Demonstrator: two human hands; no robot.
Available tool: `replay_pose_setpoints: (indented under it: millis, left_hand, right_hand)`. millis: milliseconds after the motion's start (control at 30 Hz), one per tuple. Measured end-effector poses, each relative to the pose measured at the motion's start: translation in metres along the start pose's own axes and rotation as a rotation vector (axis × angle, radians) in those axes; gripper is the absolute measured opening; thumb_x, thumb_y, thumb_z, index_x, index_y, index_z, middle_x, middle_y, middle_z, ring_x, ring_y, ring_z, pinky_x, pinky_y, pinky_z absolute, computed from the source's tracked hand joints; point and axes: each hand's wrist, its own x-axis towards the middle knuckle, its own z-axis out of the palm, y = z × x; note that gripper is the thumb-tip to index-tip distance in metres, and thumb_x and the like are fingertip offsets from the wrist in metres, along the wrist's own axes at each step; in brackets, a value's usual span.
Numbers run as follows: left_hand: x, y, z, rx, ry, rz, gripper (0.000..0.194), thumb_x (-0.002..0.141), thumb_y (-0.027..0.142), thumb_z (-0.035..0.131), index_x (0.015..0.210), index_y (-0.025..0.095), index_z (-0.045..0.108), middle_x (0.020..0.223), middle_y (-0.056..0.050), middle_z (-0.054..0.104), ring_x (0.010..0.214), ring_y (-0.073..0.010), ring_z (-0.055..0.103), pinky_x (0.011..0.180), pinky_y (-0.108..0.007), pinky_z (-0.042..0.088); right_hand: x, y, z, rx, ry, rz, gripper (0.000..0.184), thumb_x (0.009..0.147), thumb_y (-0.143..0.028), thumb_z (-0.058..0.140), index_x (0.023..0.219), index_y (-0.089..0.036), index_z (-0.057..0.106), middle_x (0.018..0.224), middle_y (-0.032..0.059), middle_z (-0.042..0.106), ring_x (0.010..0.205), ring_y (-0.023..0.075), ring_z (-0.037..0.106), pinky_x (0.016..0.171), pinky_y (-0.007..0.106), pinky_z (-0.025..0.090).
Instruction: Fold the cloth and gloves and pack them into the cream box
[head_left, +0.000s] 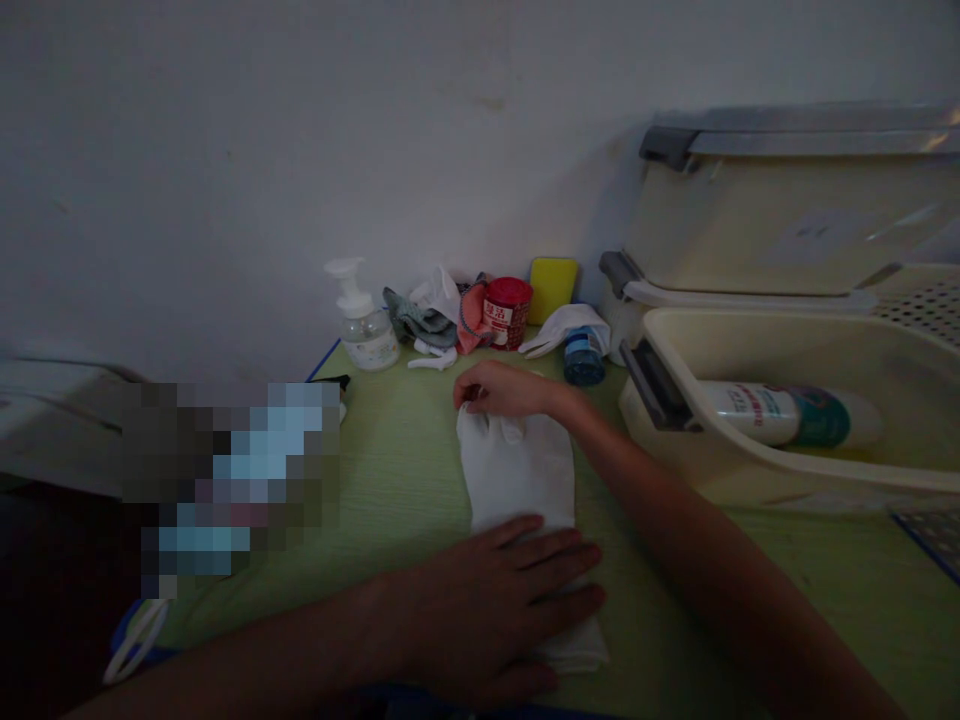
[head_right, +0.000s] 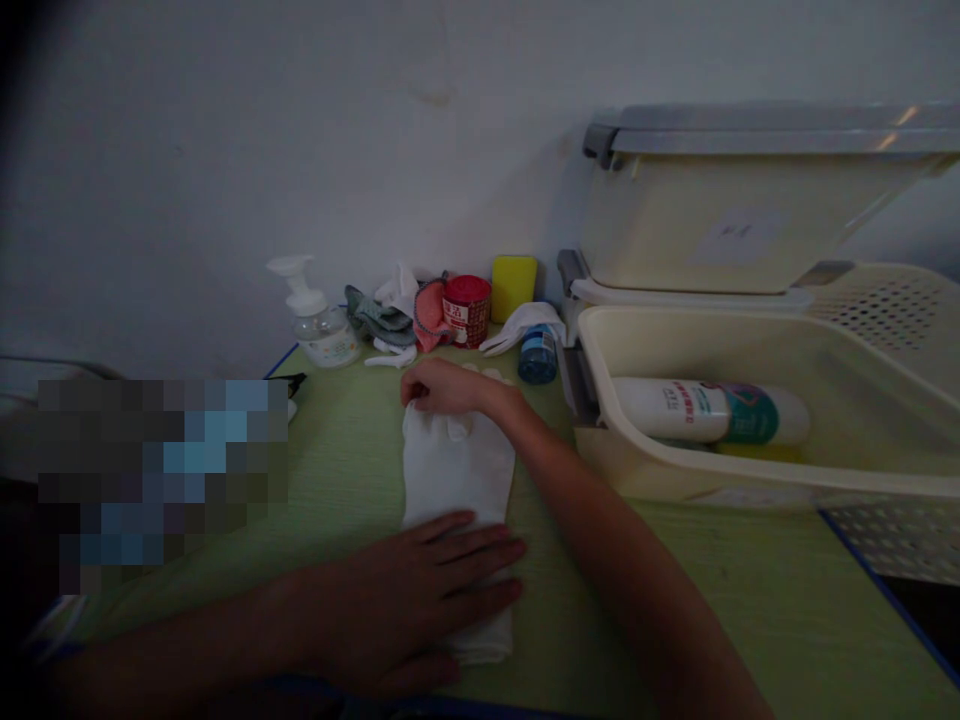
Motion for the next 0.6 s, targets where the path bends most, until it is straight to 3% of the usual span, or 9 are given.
replay_pose_setpoints:
  millis: [367,600]
  left_hand:
    - [0.000,-0.001,-0.003,-0.001,-0.037,0.006,0.058,0.091,0.039,0.038,0.140,0.010,0.026,0.151,-0.016,0.021,0.139,-0.0274,0.019,0.113,-0.046,0.019]
    - [0.000,0.001,-0.002,0.008,-0.039,0.003,0.056,0.092,0.038,0.035,0.141,0.010,0.027,0.150,-0.016,0.023,0.138,-0.0281,0.020,0.112,-0.047,0.019]
  right_hand:
    - [-0.003,-0.007,0.008,-0.265,0.075,0.008,0.008,0.075,-0.008,0.056,0.076,-0.015,0.060,0.074,0.0006,0.060,0.065,0.0118,0.049,0.057,0.023,0.029]
    - [-0.007,-0.012,0.017,-0.383,0.093,-0.014,0.012,0.079,-0.006,0.049,0.079,-0.015,0.057,0.084,0.0056,0.059,0.075,0.0159,0.048,0.063,0.027,0.028]
